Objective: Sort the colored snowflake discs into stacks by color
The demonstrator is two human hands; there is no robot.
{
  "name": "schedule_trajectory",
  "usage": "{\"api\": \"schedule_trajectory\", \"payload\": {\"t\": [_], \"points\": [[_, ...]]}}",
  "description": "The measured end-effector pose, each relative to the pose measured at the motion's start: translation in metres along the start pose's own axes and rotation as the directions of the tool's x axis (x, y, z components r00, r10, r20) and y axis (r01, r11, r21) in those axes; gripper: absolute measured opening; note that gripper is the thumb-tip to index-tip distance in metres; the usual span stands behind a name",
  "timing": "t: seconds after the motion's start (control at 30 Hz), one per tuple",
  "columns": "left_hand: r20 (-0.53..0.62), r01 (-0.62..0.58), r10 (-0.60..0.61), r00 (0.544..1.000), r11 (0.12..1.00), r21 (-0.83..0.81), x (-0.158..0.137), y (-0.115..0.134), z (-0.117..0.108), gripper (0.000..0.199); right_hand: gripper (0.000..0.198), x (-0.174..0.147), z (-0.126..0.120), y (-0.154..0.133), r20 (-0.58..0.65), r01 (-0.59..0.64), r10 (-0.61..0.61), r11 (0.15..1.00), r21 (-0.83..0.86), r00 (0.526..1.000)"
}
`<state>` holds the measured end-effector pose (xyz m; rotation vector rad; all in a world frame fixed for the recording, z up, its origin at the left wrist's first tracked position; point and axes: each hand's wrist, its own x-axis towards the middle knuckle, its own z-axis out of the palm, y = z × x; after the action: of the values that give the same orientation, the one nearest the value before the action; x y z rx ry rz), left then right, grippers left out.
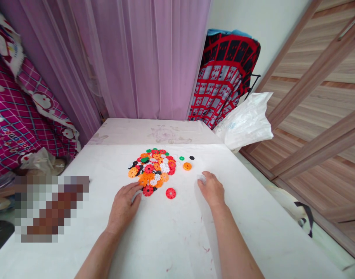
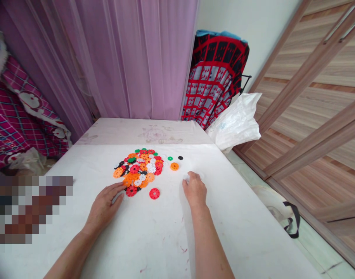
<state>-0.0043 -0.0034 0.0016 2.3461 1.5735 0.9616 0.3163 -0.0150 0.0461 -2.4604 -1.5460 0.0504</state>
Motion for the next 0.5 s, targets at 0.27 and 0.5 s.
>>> {"api": "schedule_trajectory", "payload": {"t": [0.27, 0.5], "points": [[0.006, -0.018, 0.018, 1.0, 1.0, 0.016, 0.001, 0.002, -0.001, 0.033, 0.021, -0.021, 0.007, -0.032, 0.082, 0.337, -0.381, 0.886, 0.319, 0.921], [-0.001, -0.006, 0.006, 1.0, 1.0, 0.017, 0.001, 0.003, -0.002, 0.032, 0.026, -0.037, 0.009, -0.048, 0.12, 0.548, -0.646, 0.719, 0.427, 0.754]]}}
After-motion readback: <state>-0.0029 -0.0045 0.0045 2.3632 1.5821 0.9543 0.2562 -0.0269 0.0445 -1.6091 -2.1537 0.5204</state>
